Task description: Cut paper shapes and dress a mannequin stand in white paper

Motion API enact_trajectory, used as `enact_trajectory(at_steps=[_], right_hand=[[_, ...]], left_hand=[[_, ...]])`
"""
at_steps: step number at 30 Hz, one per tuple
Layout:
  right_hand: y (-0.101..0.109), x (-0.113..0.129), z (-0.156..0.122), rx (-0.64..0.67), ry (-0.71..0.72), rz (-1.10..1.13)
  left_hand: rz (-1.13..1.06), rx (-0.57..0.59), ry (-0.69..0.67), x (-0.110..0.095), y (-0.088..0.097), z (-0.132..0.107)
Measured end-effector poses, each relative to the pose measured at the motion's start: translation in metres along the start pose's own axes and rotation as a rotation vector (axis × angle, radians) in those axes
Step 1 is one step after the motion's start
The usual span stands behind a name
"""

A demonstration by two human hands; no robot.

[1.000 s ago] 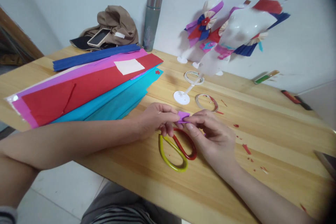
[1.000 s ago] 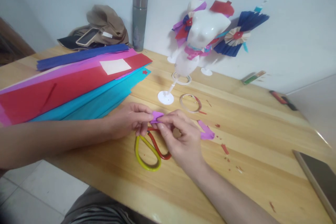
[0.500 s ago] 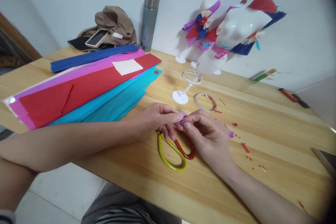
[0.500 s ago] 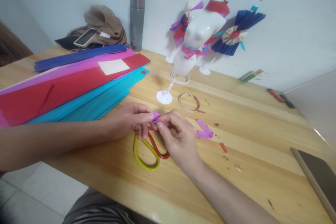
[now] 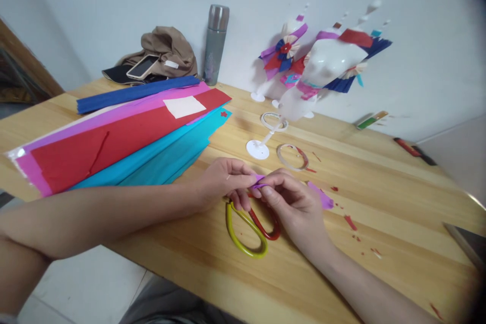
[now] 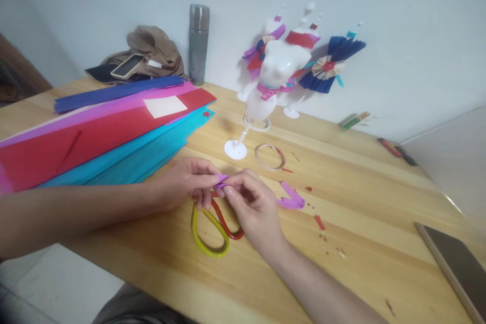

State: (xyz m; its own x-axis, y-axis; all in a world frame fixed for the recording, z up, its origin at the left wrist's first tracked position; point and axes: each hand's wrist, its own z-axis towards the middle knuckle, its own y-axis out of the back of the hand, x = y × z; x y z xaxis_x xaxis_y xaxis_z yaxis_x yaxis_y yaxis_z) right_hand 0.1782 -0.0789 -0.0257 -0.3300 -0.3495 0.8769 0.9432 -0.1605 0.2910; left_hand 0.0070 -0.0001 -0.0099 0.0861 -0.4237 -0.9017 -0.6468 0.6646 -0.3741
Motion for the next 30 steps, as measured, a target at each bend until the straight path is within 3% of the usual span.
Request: enact_trajectory(at_steps=[5, 12, 22, 30], right_hand=[[-0.0011, -0.0037, -0.0019, -0.037, 0.001, 0.077], [-0.0004, -0.003, -0.0026, -0.059, 0.036, 0.014], [-0.0047, -0.0022, -0.0037, -0.087, -0.121, 0.235], [-0.0054, 0.0045, -0.001, -0.116, -0.183, 0.213]], left_hand=[[0.01, 0.007, -0.043, 0.0006, -0.0009, -0.0015], [0.038, 0.007, -0.093, 0.0017, -0.0006, -0.002], [0.083, 0.023, -0.089, -0.0011, -0.0022, -0.0029], [0.102, -0.003, -0.068, -0.0002, -0.0044, -0.004]])
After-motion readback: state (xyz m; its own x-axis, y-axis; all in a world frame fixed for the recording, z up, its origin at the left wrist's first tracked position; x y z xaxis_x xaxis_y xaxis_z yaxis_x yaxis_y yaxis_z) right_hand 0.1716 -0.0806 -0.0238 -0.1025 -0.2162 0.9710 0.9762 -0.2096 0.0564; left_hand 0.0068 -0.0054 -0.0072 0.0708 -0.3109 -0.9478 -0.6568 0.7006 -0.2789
